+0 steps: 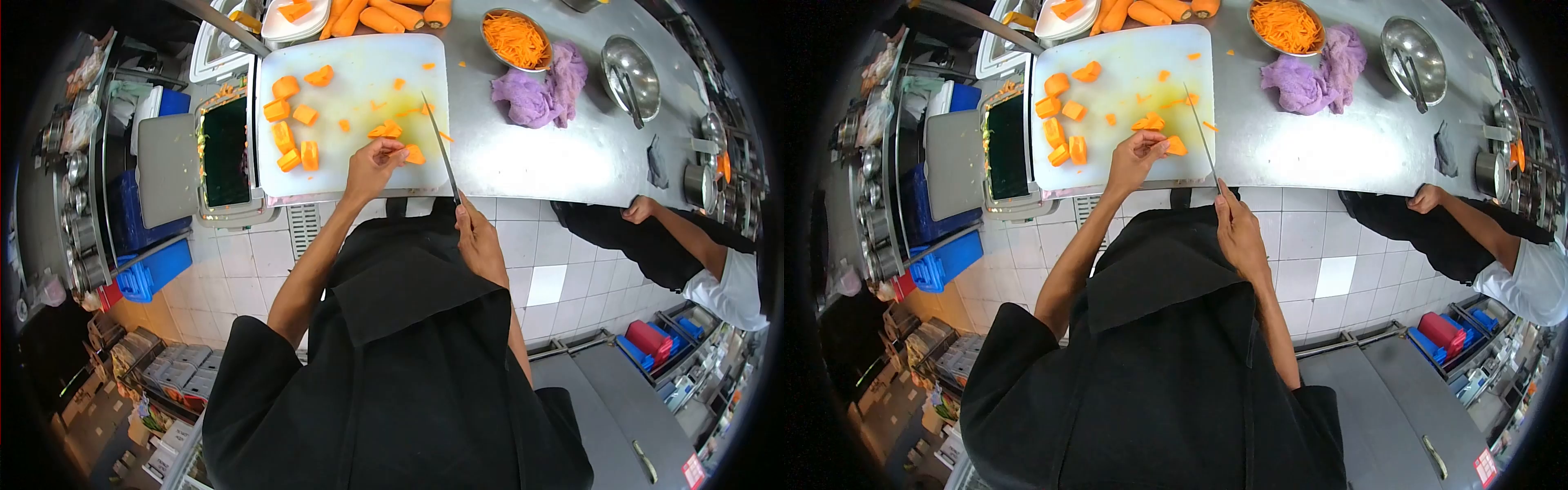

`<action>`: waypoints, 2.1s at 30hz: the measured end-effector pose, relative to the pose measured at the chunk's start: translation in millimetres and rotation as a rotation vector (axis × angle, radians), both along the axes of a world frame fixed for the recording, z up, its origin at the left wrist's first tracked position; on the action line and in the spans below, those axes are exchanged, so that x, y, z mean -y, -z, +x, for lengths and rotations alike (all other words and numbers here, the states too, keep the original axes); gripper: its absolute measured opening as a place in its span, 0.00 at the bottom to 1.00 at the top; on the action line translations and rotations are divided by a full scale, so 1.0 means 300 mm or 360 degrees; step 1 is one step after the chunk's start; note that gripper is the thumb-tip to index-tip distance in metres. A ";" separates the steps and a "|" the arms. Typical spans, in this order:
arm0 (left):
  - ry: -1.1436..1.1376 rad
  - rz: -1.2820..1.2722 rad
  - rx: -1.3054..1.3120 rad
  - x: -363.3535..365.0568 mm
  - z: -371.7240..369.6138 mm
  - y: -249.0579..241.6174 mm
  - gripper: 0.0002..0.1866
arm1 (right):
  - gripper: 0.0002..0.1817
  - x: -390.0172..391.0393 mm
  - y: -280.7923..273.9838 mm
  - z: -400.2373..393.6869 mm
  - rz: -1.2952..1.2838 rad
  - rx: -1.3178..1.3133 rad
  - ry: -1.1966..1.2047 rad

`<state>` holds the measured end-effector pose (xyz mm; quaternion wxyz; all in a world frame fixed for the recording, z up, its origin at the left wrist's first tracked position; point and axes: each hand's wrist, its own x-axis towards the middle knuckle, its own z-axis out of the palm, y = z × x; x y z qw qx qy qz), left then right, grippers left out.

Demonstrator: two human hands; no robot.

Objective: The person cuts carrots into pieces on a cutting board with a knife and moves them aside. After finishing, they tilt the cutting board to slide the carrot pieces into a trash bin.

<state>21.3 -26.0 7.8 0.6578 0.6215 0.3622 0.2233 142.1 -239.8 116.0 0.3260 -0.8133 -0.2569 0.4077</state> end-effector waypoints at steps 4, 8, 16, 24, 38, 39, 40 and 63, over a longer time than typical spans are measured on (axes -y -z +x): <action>0.0038 0.0232 -0.0253 0.001 -0.007 -0.038 0.13 | 0.27 -0.004 -0.004 -0.001 -0.0009 -0.0027 0.0004; 0.0059 0.0313 -0.0330 0.009 -0.011 -0.076 0.16 | 0.27 -0.008 -0.002 -0.001 -0.0003 -0.0031 -0.0031; -0.0094 0.0845 -0.0054 0.016 -0.003 -0.035 0.16 | 0.26 -0.019 -0.020 -0.011 0.0094 -0.0057 0.0014; 0.0049 0.1135 0.0012 0.019 -0.004 -0.030 0.15 | 0.22 -0.057 -0.046 -0.009 -0.0016 -0.0272 0.0178; -0.0022 0.0532 0.0013 -0.001 0.016 -0.027 0.15 | 0.17 -0.136 0.024 0.037 0.0023 -0.0227 0.0028; -0.0026 0.0630 0.0002 -0.001 0.018 -0.029 0.16 | 0.18 -0.137 0.026 0.039 0.0035 -0.0216 0.0031; -0.0027 0.0724 -0.0008 0.002 0.020 -0.044 0.18 | 0.19 -0.135 0.027 0.040 0.0044 -0.0206 0.0036; -0.0146 0.0621 0.0009 0.054 0.015 -0.072 0.19 | 0.22 -0.070 0.054 -0.037 0.0205 0.0508 -0.0086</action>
